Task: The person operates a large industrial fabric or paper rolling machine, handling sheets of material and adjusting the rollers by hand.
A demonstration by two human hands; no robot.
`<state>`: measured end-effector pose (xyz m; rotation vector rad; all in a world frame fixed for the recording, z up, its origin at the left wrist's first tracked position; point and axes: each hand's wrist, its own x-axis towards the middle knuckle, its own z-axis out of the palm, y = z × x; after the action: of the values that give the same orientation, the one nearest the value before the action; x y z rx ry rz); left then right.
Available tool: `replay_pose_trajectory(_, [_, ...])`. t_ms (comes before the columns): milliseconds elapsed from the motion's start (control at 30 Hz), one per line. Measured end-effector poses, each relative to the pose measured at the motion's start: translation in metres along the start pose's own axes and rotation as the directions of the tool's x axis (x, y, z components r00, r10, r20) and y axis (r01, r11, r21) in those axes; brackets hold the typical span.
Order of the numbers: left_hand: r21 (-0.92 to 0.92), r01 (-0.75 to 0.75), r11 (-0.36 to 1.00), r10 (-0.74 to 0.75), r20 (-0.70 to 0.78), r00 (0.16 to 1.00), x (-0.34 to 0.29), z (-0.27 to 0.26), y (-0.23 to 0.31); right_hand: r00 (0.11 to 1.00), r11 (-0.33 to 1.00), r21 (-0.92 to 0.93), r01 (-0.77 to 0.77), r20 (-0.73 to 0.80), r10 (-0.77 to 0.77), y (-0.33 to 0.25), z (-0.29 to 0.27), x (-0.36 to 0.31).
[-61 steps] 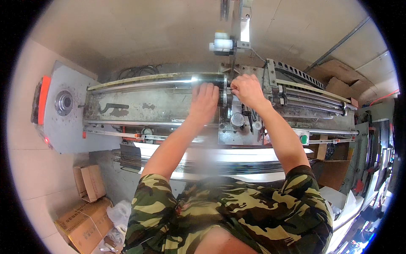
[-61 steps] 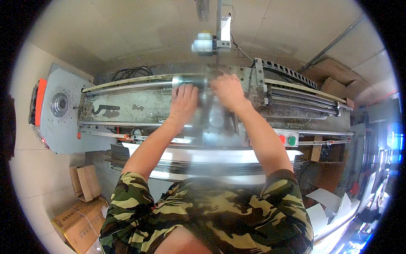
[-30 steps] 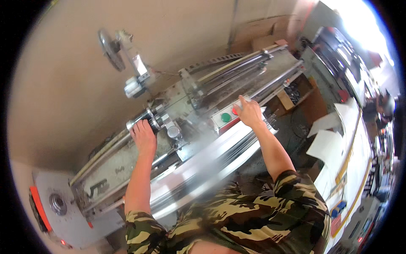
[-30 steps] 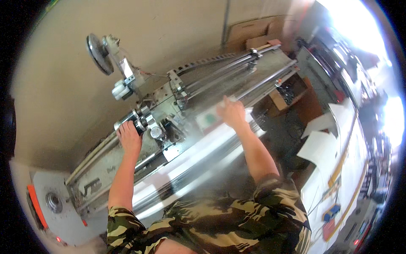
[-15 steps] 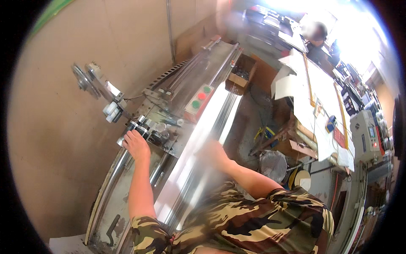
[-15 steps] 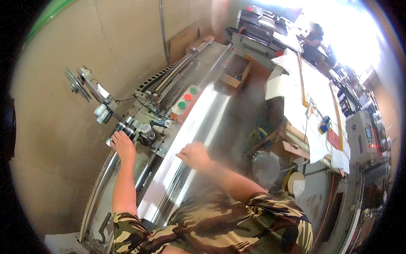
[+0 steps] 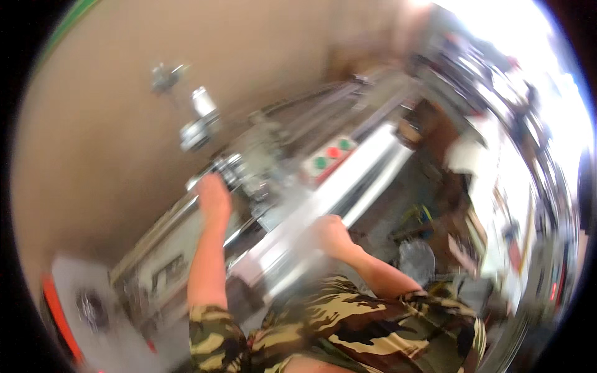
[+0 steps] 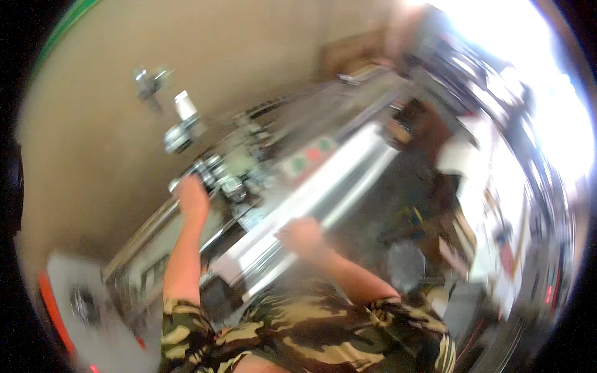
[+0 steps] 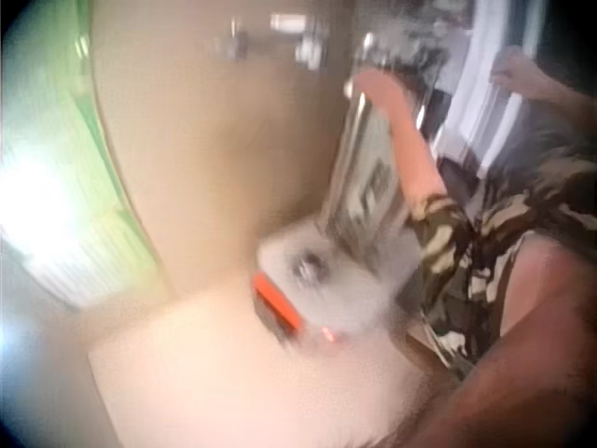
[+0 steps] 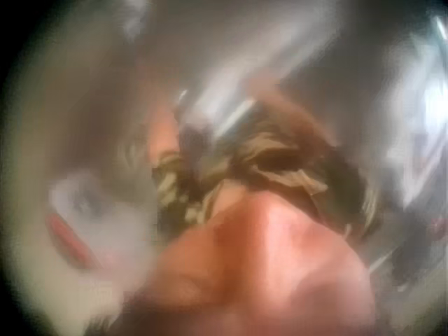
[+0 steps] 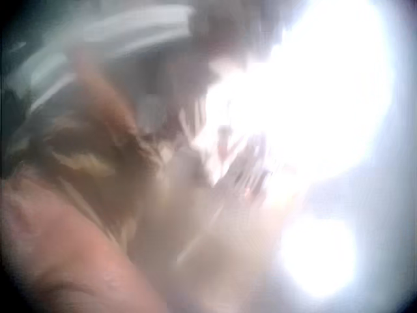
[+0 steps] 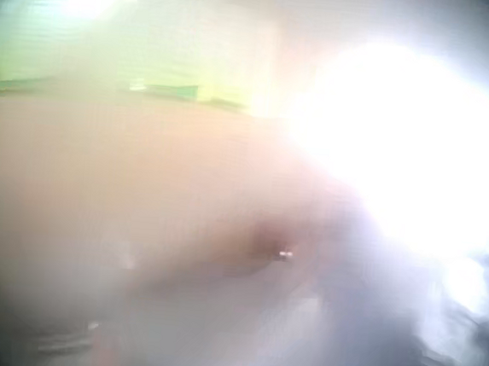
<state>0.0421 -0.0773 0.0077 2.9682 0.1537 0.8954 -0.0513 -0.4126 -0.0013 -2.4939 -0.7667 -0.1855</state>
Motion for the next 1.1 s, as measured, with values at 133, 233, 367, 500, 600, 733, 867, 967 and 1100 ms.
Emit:
replay_pose_trajectory(133, [-0.038,0.214,0.976,-0.203,0.202,0.958,0.01,-0.006,0.02,0.973,0.966,0.242,0.093,0.185,-0.14,0.016,-0.036,0.024])
replay_pose_trajectory(233, [0.183,0.126,0.975,-0.11,-0.097,0.989,-0.003,-0.014,0.021,0.946,0.884,0.433,0.179,0.171,-0.275,0.041,-0.044,0.032])
replay_pose_trajectory(367, [0.246,0.256,0.935,-0.261,-0.012,0.965,-0.037,-0.053,0.019,0.832,0.863,0.383,0.329,0.315,-0.457,0.057,-0.049,0.019])
replay_pose_trajectory(500, [0.346,0.404,0.847,-0.466,0.117,0.877,-0.005,-0.075,0.051,0.741,0.797,0.531,0.289,0.403,-0.537,0.111,-0.118,0.059])
replay_pose_trajectory(600, [0.325,0.423,0.846,-0.473,0.09,0.876,0.007,-0.079,0.056,0.732,0.77,0.535,0.349,0.357,-0.58,0.135,-0.14,0.077])
replay_pose_trajectory(733, [0.292,0.46,0.839,-0.502,0.086,0.861,0.02,-0.074,0.059,0.662,0.719,0.58,0.383,0.37,-0.651,0.116,-0.145,0.12])
replay_pose_trajectory(867, [0.128,0.332,0.935,-0.346,0.104,0.933,0.009,-0.083,0.042,0.699,0.694,0.517,0.5,0.232,-0.676,0.058,-0.106,0.154])
replay_pose_trajectory(967, [-0.209,0.596,0.776,-0.63,-0.214,0.746,-0.017,-0.116,0.024,0.619,0.56,0.42,0.714,-0.005,-0.786,-0.009,-0.098,0.19])
replay_pose_trajectory(1100, [-0.797,0.597,-0.09,-0.987,-0.011,-0.163,-0.078,-0.093,-0.096,0.591,0.544,0.365,0.756,-0.023,-0.806,-0.061,-0.066,0.22])
